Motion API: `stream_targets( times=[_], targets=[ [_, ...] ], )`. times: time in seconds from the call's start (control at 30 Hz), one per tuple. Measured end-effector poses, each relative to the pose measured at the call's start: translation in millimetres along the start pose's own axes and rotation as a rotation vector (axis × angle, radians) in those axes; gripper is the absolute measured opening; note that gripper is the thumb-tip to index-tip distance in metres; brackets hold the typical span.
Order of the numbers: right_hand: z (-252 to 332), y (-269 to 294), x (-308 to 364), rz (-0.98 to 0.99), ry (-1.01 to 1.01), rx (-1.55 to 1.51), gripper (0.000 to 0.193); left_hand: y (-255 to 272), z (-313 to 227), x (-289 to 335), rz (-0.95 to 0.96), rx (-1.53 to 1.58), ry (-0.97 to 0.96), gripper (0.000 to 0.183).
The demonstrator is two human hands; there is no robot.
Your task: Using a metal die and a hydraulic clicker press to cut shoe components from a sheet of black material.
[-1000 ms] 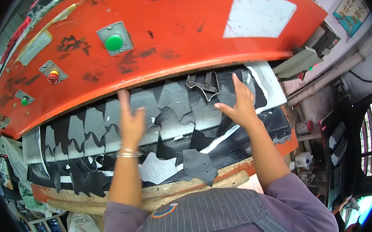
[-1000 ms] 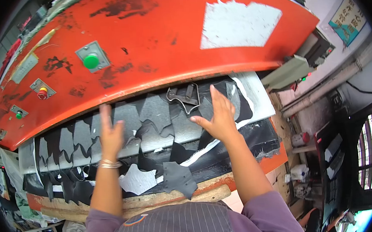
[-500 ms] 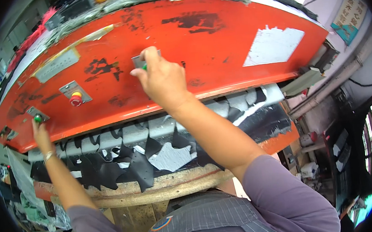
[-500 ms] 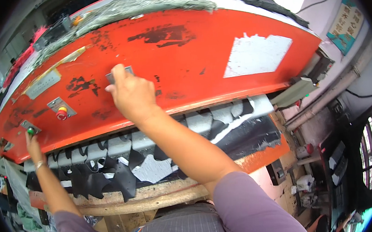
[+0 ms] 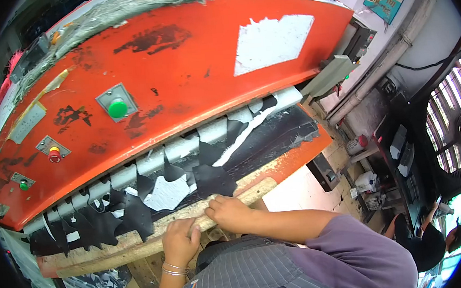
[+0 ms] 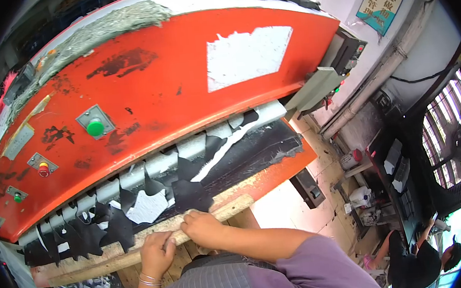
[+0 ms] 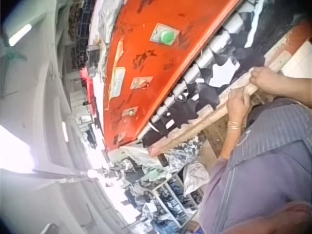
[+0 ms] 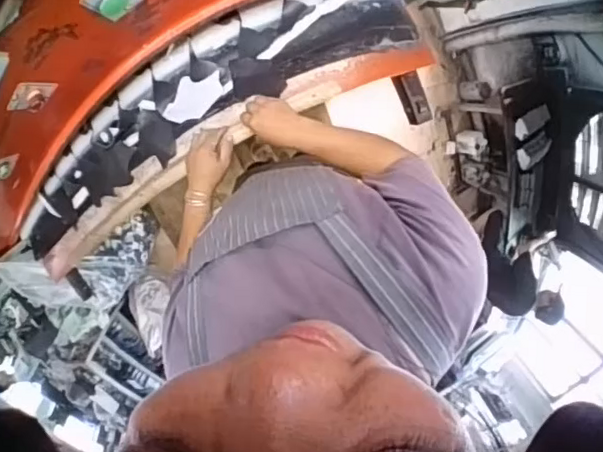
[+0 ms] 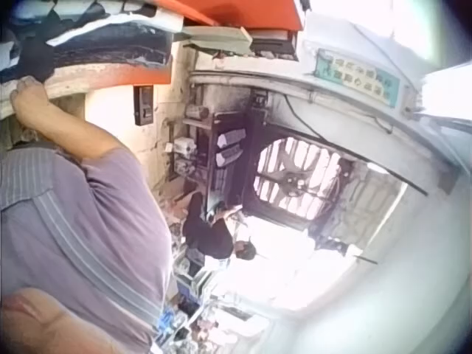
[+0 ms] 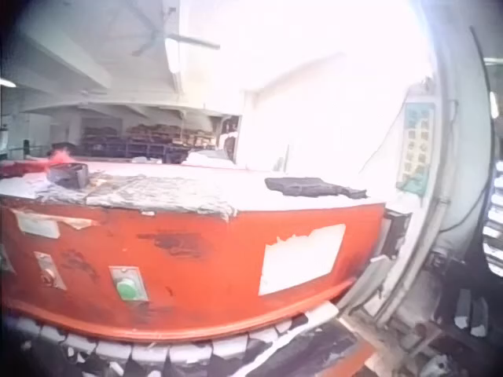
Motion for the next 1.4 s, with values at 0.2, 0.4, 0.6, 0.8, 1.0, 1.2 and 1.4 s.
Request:
stream_targets(
  times=[0.2,0.4,0.6,0.8,1.0,1.2,1.4],
  targets=[
    [-15,12,-1,-0.125,-0.054,0.018,0.016,-9,-8,-20,-0.069,-0.060,0.111,0.013],
    [-68,58,-27,0.411,-0.233,-0.382,0.031,-6,12,-55,0.386,-0.128,0.374,0.020],
    [-251,127,-60,-0.285,-0.628,-0.036,0.066,-42,0,-127,0.244,0.531,0.461,0.022],
    [-260,105,-45,-0.297,-0.538,-0.291,0.056,-94,-3,-196,0.026,0.843,0.568,0.051],
    [-202,93,25,-0.155,-0.289,-0.890,0.052,-146,-42,-197,0.164,1.369,0.594,0.060],
    [-198,100,61,-0.037,-0.254,-0.850,0.045,-170,-69,-150,0.284,1.663,0.623,0.047],
    [-180,97,79,-0.160,-0.208,-0.969,0.043,-158,-75,-95,0.163,1.426,0.761,0.050]
  ],
)
Point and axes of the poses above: each hand's wrist, its own x-axis away from the middle knuckle, its own y-axis out of the back of the hand, z = x × y, the point moved 8 cm from there along -x, towards the middle knuckle, and after that the axes turned 5 degrees about y, right-handed, at the moved point
